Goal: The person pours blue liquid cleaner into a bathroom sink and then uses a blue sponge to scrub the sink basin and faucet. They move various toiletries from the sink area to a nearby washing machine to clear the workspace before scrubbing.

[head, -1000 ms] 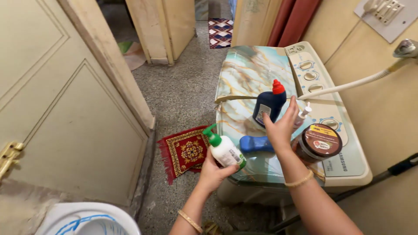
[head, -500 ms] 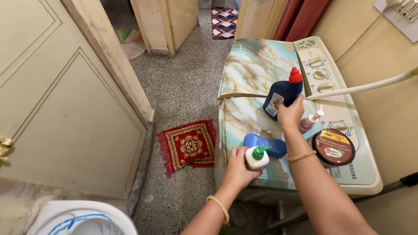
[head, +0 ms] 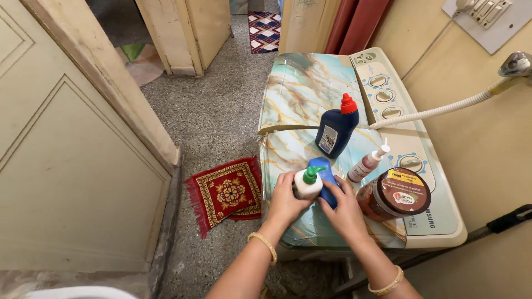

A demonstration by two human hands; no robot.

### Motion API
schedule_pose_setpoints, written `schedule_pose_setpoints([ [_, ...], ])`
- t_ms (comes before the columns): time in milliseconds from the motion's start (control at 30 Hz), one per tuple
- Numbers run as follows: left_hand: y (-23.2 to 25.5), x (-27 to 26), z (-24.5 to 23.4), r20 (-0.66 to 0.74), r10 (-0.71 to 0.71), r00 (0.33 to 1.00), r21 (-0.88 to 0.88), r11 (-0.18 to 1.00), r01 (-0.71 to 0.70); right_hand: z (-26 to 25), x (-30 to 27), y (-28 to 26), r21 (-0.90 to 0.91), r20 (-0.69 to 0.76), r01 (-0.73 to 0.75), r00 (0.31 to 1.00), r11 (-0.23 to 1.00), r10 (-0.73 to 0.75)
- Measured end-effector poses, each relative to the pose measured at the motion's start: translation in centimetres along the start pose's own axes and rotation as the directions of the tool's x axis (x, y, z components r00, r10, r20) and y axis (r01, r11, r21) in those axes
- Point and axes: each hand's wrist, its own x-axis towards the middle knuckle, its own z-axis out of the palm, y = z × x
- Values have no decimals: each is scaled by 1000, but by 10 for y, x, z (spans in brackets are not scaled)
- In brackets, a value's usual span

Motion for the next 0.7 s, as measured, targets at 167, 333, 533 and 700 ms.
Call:
schedule_pose_setpoints([
  [167, 2, 22, 20, -46, 53, 998, 2, 999, -53, -10, -15, -9, -175, -79, -96, 993, 980, 83],
  [333, 7, 27, 42, -59, 67, 996, -15, 998, -68, -19, -27, -28, -207, -158, -22, 987, 978, -11],
  [533, 4, -2, 5, -153, 21, 988, -16, 1000, -24, -7, -26, -87, 127, -212, 364, 919, 923, -333],
  [700, -57, -72, -85, -167, -610, 774, -889, 433, 149, 44, -32, -174, 543, 185, 409, 793, 733, -580],
])
